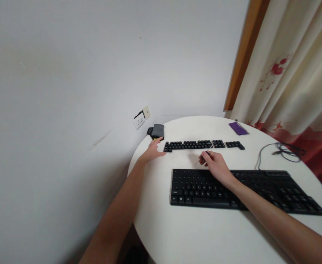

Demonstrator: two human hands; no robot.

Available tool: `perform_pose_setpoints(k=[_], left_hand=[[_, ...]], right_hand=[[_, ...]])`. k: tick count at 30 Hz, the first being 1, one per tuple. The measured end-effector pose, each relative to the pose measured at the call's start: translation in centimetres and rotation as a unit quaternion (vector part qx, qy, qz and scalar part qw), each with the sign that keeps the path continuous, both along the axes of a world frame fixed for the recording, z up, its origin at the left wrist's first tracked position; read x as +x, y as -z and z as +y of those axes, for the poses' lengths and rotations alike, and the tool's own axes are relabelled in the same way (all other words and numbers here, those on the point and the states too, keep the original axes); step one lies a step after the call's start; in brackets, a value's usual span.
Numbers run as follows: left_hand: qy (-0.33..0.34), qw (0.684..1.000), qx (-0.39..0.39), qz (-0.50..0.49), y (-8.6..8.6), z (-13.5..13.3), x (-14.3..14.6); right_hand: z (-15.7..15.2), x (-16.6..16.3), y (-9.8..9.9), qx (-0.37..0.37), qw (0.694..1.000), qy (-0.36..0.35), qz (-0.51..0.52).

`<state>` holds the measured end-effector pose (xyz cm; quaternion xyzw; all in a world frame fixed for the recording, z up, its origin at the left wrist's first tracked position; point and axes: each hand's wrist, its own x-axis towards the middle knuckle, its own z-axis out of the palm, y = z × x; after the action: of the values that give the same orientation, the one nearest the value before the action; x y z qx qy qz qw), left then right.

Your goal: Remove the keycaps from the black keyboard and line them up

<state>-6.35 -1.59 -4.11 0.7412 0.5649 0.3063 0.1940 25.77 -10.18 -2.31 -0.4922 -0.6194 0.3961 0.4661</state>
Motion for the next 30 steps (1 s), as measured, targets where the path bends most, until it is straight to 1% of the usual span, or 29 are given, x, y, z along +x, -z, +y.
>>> perform_pose_setpoints(k=[2,4,7,10,12,14,17,20,22,23,25,28,30], left_hand=[[0.003,1.0,0.006,0.002,0.1,0.1,0.0],[0.009,1.0,0.028,0.009,0.1,0.3,0.3],[0.025,0.995,0.092,0.032,0.0,0.3,1.5],[0.044,0.985,0.159,0.045,-0.5,-0.3,3.5],[0.061,0.981,0.181,0.04,-0.9,-1.0,5.0],[0.095,0.977,0.186,0.034,-1.3,-1.8,6.5],[0.167,0.969,0.178,0.028,-1.7,-3.0,8.4],[0.216,0.96,0.175,0.014,-1.8,-4.0,9.9],[0.238,0.957,0.169,0.004,-1.6,-4.4,10.5],[0.246,0.955,0.163,0.001,-1.6,-4.5,10.7],[0.256,0.955,0.15,-0.003,-1.4,-4.7,11.1],[0.258,0.957,0.136,-0.015,-1.4,-4.7,11.2],[0.251,0.959,0.133,-0.023,-1.4,-4.6,11.2]], right_hand=[[-0.7,0.2,-1.1,0.035,0.999,0.013,-0.031],[-1.7,0.1,-2.2,0.057,0.997,0.002,-0.058],[-3.3,-0.4,-3.0,0.07,0.991,-0.072,-0.084],[-4.4,-1.0,-3.0,0.082,0.977,-0.156,-0.119],[-4.7,-1.3,-2.9,0.09,0.969,-0.182,-0.141],[-4.8,-1.6,-2.6,0.099,0.965,-0.19,-0.151],[-5.0,-2.0,-2.4,0.106,0.959,-0.208,-0.161],[-5.2,-2.2,-2.3,0.12,0.942,-0.253,-0.183],[-5.3,-2.3,-2.2,0.145,0.927,-0.279,-0.203],[-5.3,-2.4,-2.2,0.157,0.922,-0.282,-0.214],[-5.2,-2.4,-1.9,0.163,0.924,-0.254,-0.234],[-4.9,-2.5,-1.1,0.12,0.946,-0.193,-0.229],[-4.7,-2.6,-0.5,0.092,0.958,-0.181,-0.203]])
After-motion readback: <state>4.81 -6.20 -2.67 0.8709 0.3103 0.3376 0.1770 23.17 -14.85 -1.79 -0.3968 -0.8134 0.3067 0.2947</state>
